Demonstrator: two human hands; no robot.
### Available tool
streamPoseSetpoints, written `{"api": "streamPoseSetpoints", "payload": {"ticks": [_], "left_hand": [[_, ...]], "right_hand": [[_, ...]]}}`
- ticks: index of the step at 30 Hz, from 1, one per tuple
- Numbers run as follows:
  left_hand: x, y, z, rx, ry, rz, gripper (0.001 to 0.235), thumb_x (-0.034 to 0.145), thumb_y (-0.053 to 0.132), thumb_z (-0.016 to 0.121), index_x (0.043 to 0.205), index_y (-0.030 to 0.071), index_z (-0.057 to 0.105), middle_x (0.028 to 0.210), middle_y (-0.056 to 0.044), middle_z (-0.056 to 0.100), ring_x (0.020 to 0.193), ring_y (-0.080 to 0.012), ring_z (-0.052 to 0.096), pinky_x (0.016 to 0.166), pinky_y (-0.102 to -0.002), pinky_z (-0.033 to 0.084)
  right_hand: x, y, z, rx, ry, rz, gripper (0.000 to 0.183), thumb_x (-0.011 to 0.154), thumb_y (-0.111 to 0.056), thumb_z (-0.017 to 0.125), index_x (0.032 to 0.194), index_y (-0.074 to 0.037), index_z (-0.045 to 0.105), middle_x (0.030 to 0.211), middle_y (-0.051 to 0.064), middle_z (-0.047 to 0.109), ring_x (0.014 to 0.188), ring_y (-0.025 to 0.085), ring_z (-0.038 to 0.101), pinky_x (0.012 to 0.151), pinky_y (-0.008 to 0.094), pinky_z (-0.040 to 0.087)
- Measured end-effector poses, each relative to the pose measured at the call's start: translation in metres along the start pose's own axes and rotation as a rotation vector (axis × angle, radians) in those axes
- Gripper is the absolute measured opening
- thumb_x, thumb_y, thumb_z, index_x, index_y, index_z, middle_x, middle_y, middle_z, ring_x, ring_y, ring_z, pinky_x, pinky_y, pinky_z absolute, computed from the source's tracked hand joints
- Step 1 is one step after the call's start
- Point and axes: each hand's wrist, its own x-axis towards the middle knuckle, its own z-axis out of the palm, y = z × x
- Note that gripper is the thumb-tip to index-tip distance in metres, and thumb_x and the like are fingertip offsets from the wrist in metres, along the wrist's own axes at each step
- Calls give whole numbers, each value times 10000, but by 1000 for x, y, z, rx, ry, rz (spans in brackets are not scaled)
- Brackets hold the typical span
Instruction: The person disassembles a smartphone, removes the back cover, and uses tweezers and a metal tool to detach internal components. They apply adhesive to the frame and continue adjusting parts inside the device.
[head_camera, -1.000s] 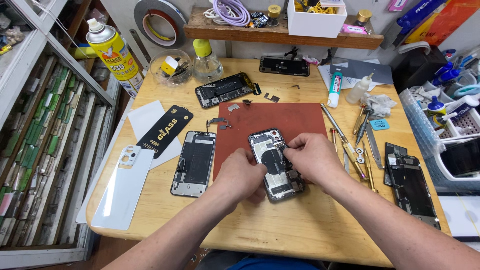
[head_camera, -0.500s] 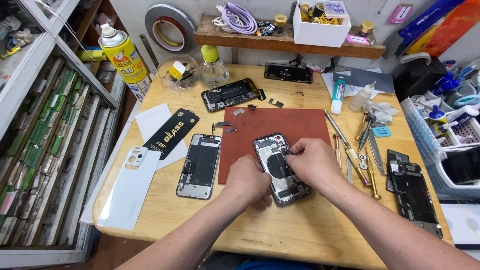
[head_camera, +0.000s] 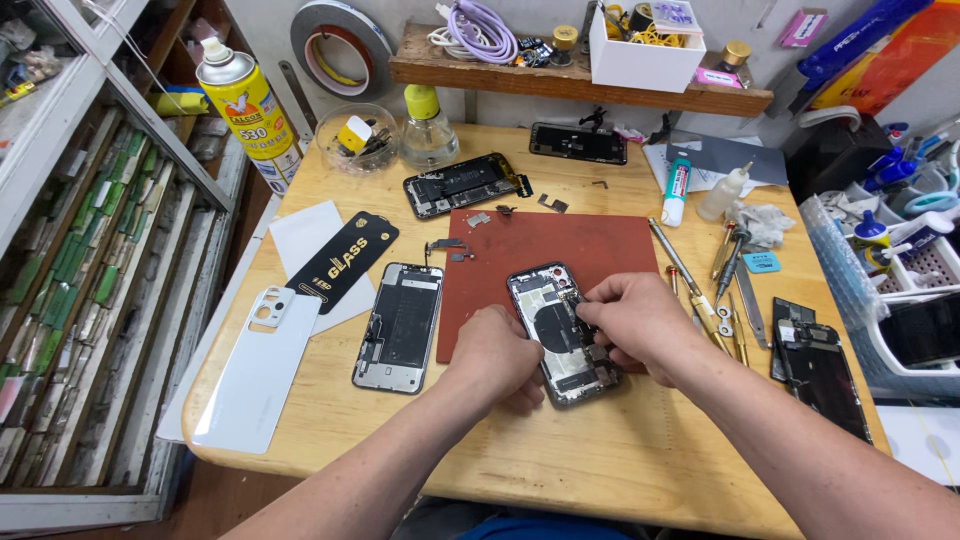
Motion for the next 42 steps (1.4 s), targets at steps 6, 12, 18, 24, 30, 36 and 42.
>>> {"api": "streamPoseSetpoints", "payload": {"ticks": [6,12,18,24,30,36,42], "left_hand": [[-5,4,-2,5,2,-32,147,879,5,654,988,-35,563,749,-204,738,568,-287,749,434,-373,607],[-5,5,-2,21,-5,-36,127,875,-6,644,976,-43,577,732,-196,742,563,-288,751,432,-380,610],[-3,4,-1,23,0,-24,106,875,-2,648,956,-37,587,730,-193,749,570,-291,757,440,-384,613],[0,0,-2,77,-8,33,83,859,-14,639,821,-75,681,694,-201,754,559,-277,760,454,-358,621],[0,-2,-2,32,-2,13,52,853,-32,641,803,-46,644,693,-196,744,565,-283,759,463,-379,623],[-1,-3,-3,7,-5,10,97,865,-14,648,931,-32,580,705,-186,745,561,-284,753,452,-376,611],[-1,-3,-3,-7,-2,7,145,864,-5,649,976,-21,558,723,-192,743,564,-293,751,439,-391,607]], "right_hand": [[-3,-5,-2,52,-31,25,93,931,-214,725,963,-128,741,715,8,627,526,98,498,468,279,448],[10,-6,-4,81,-43,73,72,922,-167,739,936,-97,732,727,39,649,551,109,537,450,270,428],[10,-5,3,53,-4,-39,79,908,-127,735,913,-48,727,754,47,705,576,115,616,435,280,448],[-9,-3,18,-163,138,-211,128,900,-149,716,927,-24,705,694,124,743,557,170,725,451,337,525],[-15,-3,20,-192,163,-265,152,905,-156,692,986,-30,713,701,116,753,552,177,737,474,344,566],[-17,2,20,-226,166,-299,172,904,-171,711,1015,-41,720,708,135,755,557,190,716,504,368,573],[-13,11,23,-288,239,-402,189,893,-191,718,1000,-36,718,758,134,767,637,233,753,633,398,587]]}}
